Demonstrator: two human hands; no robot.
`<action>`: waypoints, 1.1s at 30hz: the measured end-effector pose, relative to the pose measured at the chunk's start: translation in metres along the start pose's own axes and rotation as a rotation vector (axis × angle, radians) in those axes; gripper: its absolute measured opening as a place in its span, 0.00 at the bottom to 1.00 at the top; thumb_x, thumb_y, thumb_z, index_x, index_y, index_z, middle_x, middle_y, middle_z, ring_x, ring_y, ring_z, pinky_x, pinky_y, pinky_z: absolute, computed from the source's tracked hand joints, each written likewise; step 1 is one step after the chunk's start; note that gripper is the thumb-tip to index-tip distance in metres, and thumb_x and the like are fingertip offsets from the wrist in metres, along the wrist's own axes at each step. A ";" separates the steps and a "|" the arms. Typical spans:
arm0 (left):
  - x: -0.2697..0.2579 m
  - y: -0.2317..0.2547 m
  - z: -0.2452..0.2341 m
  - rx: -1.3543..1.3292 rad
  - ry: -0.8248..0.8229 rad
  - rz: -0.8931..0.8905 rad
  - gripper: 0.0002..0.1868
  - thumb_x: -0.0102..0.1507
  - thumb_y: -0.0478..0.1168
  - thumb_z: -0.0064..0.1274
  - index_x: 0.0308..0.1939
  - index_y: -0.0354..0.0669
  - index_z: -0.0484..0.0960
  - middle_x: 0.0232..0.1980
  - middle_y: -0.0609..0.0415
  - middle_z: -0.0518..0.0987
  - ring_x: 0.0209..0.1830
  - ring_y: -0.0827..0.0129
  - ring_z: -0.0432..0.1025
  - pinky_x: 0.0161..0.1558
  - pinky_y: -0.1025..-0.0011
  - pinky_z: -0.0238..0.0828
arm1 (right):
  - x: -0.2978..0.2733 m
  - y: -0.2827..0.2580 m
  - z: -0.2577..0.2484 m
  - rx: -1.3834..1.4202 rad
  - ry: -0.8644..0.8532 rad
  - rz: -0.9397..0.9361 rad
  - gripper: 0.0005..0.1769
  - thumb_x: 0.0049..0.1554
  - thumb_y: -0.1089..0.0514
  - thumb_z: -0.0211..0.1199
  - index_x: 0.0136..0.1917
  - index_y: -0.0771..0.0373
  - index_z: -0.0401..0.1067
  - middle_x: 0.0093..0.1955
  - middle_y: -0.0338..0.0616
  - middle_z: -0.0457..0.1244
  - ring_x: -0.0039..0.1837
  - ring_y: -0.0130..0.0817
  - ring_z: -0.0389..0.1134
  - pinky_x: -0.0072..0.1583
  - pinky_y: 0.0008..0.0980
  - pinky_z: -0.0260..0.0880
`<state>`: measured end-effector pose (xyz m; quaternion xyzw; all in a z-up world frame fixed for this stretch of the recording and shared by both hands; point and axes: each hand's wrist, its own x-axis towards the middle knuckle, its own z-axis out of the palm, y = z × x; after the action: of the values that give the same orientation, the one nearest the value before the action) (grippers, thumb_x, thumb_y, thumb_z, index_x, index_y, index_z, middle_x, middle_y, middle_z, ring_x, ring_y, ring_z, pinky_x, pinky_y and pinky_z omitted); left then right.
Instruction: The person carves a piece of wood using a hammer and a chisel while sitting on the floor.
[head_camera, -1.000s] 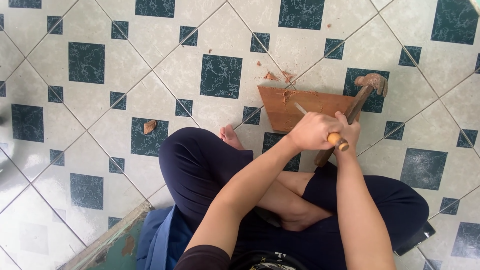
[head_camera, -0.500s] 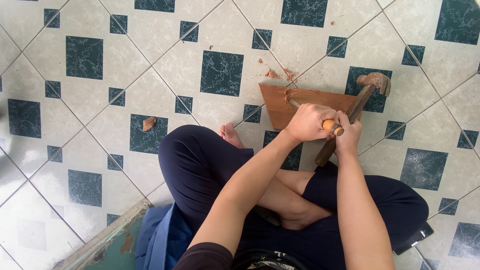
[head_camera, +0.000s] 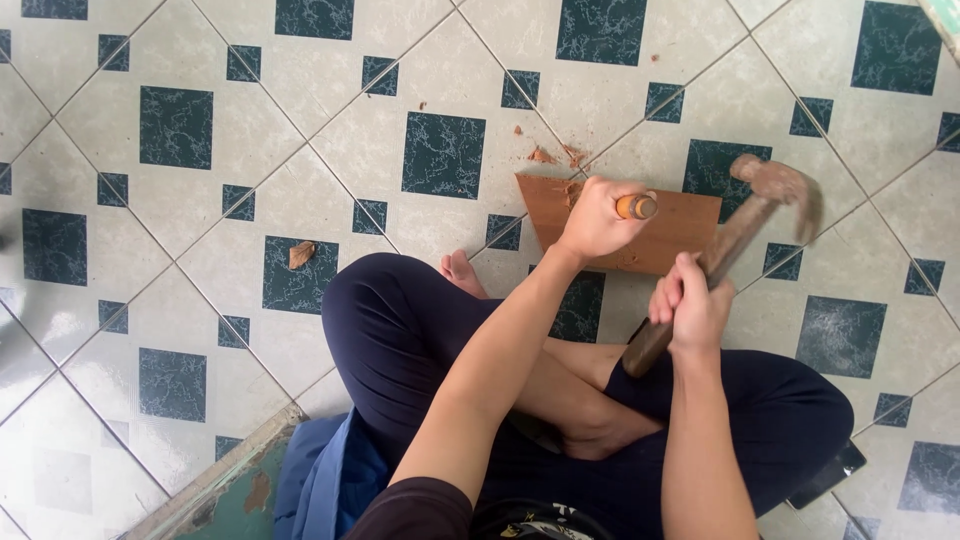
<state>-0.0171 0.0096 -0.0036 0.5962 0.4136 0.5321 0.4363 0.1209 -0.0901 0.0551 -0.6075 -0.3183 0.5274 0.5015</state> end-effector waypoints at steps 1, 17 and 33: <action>-0.002 -0.002 0.000 -0.001 -0.003 -0.002 0.12 0.49 0.39 0.56 0.15 0.52 0.68 0.12 0.57 0.64 0.13 0.66 0.62 0.23 0.74 0.62 | -0.017 -0.015 0.009 0.001 0.004 0.002 0.32 0.68 0.55 0.54 0.23 0.57 0.52 0.15 0.42 0.44 0.16 0.36 0.51 0.25 0.30 0.54; -0.007 -0.016 0.008 0.051 -0.016 0.078 0.11 0.49 0.38 0.57 0.18 0.51 0.69 0.14 0.54 0.68 0.14 0.62 0.65 0.23 0.71 0.63 | -0.087 -0.056 0.024 0.030 -0.205 -0.129 0.29 0.63 0.66 0.50 0.20 0.60 0.55 0.12 0.44 0.47 0.13 0.33 0.50 0.21 0.27 0.55; -0.002 0.024 0.002 0.030 -0.011 -0.068 0.03 0.51 0.31 0.52 0.27 0.33 0.81 0.18 0.52 0.71 0.17 0.67 0.56 0.24 0.72 0.58 | -0.100 -0.052 0.002 0.348 -0.145 -0.169 0.12 0.61 0.70 0.42 0.44 0.53 0.55 0.25 0.33 0.49 0.25 0.23 0.46 0.26 0.25 0.50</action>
<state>-0.0146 0.0006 0.0185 0.5912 0.4392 0.5074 0.4474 0.1020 -0.1661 0.1367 -0.4431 -0.3075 0.5729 0.6172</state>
